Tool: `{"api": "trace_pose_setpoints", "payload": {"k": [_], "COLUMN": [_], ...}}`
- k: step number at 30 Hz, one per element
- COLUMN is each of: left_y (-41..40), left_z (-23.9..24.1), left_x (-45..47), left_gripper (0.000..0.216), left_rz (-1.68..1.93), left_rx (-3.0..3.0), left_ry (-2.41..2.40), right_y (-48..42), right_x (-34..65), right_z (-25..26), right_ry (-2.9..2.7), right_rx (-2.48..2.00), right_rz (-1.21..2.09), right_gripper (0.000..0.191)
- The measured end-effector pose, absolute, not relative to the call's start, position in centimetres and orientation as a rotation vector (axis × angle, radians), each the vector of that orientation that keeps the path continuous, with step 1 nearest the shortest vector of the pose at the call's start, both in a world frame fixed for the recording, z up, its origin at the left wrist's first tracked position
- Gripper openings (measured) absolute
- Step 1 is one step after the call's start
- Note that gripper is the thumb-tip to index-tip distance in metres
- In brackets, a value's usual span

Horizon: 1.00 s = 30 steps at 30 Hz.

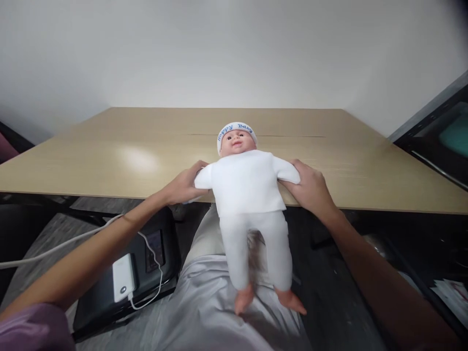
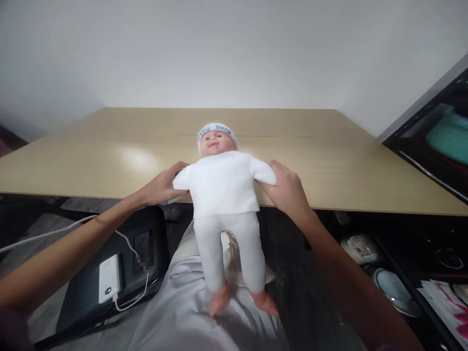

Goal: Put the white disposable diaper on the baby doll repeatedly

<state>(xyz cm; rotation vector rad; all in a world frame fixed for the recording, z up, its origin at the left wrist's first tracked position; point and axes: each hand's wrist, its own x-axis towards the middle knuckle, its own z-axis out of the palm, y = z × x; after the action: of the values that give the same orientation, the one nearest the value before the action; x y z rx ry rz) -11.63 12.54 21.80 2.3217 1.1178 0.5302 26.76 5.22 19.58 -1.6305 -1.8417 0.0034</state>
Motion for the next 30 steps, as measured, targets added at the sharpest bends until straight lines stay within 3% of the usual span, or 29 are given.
{"api": "trace_pose_setpoints", "payload": {"k": [4,23,30], "left_y": [16.2,32.7,38.0], "left_z": [21.4,18.6,18.4], "left_x": [-11.3,-9.2,-8.0], "left_gripper": [0.063,0.078,0.081], "left_rz": [0.516,0.515,0.504], "left_rx": [2.325,2.212,2.335], "left_ry": [1.159,1.305,1.375], "right_y": [9.3,25.1,30.2], "right_x": [27.4,28.4,29.7], "right_z": [18.4,14.2,14.0], "right_ry": [-1.877,-1.996,-2.022], "right_rx": [-1.696,-1.962,-1.814], "right_rz": [-0.005,-0.166,-0.156], "right_gripper": [0.038,0.054,0.059]}}
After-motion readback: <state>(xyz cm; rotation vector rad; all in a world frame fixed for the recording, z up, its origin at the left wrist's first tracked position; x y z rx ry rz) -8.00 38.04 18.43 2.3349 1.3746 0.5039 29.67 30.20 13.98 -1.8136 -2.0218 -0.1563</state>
